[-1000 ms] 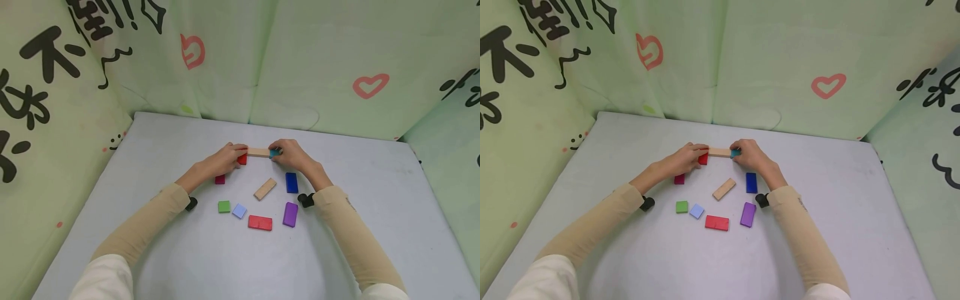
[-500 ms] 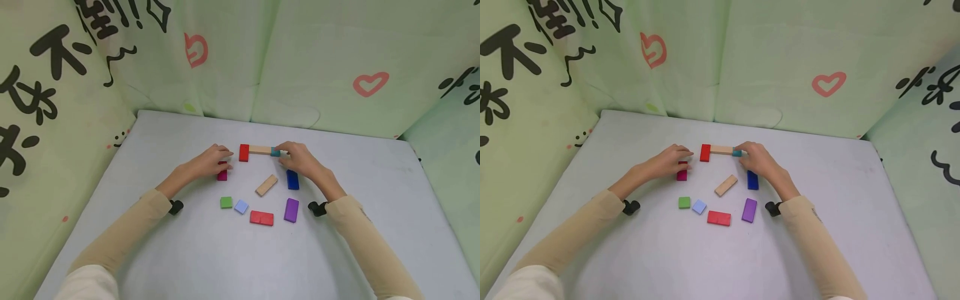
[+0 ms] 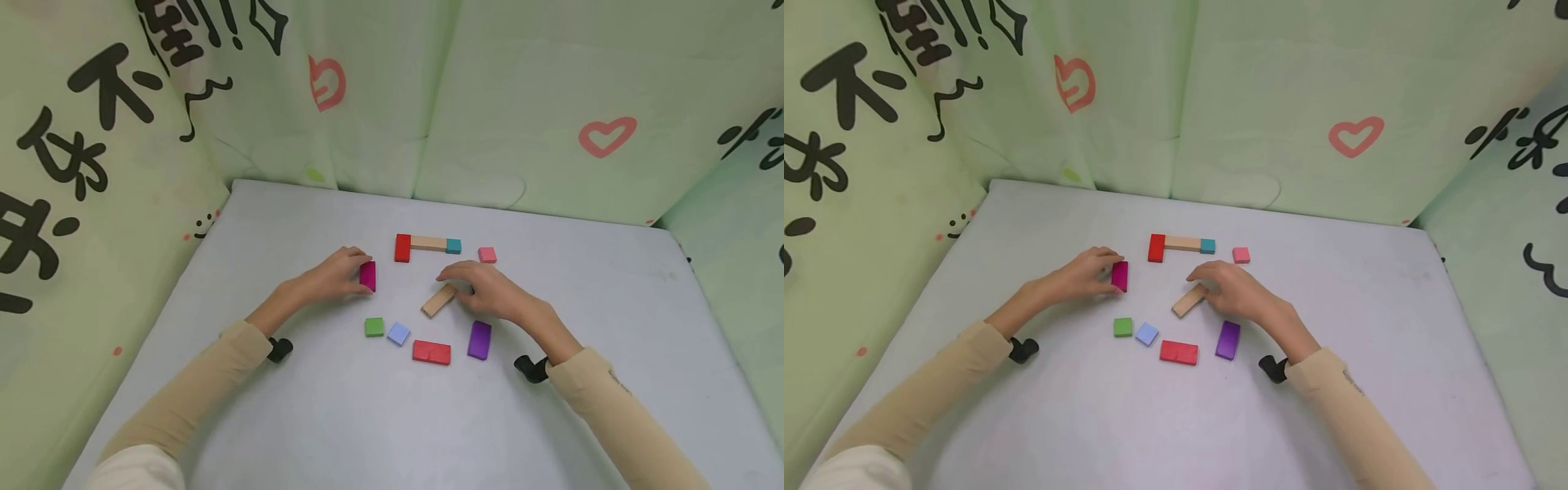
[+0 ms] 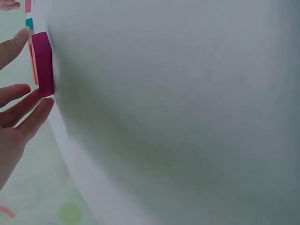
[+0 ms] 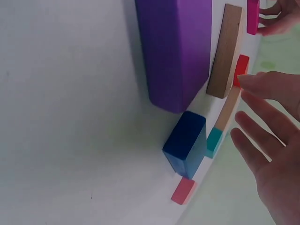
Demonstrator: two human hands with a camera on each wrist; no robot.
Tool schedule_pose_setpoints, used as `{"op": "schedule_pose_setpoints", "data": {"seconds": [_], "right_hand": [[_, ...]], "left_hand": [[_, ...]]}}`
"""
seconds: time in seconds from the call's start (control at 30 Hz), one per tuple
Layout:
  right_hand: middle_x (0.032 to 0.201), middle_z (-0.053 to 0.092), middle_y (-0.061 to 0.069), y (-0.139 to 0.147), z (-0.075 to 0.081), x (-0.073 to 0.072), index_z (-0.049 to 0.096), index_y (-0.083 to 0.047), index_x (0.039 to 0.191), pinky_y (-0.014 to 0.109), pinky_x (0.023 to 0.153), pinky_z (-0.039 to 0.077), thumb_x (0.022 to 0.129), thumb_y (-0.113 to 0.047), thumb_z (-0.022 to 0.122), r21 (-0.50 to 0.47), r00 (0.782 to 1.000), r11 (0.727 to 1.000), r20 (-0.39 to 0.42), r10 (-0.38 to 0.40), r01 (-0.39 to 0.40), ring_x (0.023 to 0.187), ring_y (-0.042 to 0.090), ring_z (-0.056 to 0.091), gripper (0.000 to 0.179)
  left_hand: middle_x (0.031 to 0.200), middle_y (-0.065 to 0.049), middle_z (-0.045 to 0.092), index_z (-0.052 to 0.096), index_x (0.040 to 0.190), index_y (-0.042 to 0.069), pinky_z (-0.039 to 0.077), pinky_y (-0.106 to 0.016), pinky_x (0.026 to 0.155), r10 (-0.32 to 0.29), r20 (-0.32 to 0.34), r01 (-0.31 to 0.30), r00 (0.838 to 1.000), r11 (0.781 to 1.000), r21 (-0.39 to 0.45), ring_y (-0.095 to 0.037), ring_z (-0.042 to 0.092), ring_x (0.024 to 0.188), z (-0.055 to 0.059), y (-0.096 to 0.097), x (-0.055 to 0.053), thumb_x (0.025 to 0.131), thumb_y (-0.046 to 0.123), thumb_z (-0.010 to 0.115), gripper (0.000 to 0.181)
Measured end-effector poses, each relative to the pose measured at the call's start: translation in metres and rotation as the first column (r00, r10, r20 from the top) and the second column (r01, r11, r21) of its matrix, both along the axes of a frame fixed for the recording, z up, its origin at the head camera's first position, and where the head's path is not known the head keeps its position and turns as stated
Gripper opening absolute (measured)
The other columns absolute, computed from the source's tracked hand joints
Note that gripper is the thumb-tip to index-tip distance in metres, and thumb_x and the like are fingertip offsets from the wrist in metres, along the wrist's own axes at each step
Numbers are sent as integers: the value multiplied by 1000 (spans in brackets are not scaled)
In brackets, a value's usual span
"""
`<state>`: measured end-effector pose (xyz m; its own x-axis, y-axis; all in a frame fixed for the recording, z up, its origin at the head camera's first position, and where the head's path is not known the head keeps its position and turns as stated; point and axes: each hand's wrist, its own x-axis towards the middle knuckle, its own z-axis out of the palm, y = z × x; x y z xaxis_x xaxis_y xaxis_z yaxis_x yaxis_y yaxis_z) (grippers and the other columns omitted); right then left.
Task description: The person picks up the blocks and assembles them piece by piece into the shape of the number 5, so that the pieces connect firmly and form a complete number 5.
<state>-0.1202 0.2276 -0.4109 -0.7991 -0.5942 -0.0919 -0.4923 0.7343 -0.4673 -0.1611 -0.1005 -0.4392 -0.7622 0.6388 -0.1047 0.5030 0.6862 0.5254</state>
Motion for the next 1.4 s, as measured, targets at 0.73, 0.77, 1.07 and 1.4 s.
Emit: {"op": "schedule_pose_setpoints", "data": {"seconds": [0.73,0.77,1.07,1.4], "right_hand": [[115,75,7,-15,-14,12,78,-8,116,44,95,59,88,8,74,16,982,989,-118,146,-145,110,28,69,32],[114,75,7,-16,-14,11,78,-7,115,44,94,59,88,7,74,17,981,990,-126,145,-144,109,27,69,31],[113,77,6,-20,-11,-2,78,-6,116,44,95,58,90,1,76,0,989,997,-128,78,-78,109,26,70,28],[115,77,9,-26,-13,-22,77,-4,118,44,97,58,90,0,76,11,993,999,-111,50,-49,112,28,71,28]], "left_hand": [[141,-20,55,57,140,-10,54,-36,104,-42,-48,43,998,999,9,-33,54,128,-9,15,3,92,15,79,59],[141,-20,55,57,140,-10,54,-36,104,-47,-49,47,998,999,9,-33,54,128,-9,16,4,92,15,79,59],[145,-19,52,55,143,-9,52,-37,107,-66,-21,66,998,998,4,-32,51,132,-10,28,5,93,16,78,60],[147,-17,51,54,145,-6,53,-36,107,-75,-9,75,997,997,-8,-31,49,134,-10,40,8,94,18,77,61]]}}
